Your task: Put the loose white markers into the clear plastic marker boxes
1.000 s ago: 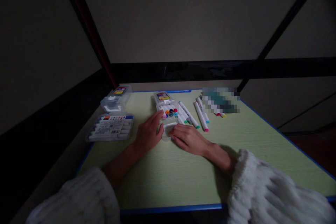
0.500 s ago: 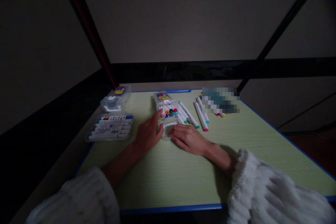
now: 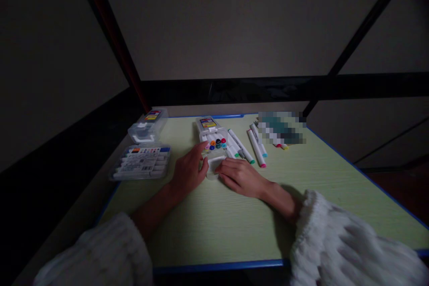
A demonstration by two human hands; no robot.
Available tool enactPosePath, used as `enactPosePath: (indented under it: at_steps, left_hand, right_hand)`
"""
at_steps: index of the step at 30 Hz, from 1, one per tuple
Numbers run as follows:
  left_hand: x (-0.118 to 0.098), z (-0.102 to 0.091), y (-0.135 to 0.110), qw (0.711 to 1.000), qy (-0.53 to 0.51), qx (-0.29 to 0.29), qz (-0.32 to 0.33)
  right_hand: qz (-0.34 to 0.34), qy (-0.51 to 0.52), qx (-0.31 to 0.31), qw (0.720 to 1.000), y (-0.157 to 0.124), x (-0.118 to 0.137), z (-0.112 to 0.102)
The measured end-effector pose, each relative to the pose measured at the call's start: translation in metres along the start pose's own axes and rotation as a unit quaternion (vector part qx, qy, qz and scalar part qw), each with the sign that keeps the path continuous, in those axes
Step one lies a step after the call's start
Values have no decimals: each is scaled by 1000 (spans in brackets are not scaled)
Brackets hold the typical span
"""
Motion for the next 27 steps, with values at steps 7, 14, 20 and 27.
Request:
enactPosePath:
  at_steps: [7,14,20,27]
  left_hand:
    - [1,0,0,1000,5,4,-7]
    - [5,5,0,999,15,34,-39]
    - [4,5,0,997,18,54,-46]
    - [5,6,0,996,12,62,-56]
  right_hand:
    - [1,9,1,1000,0,0,-1]
    - [1,9,0,1000,-1,0,0]
    - [3,12,-1,1000,-1,-1,0]
    - [3,14,2,1000,-1,0,0]
Point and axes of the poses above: each hand's wrist, its own y-axis towards the middle knuckle, its own z-axis out of the palm, x = y × z, the point moved 5 cm from there along y, towards the middle knuckle, and after that the axes turned 5 degrees about x, right-handed, at the moved point
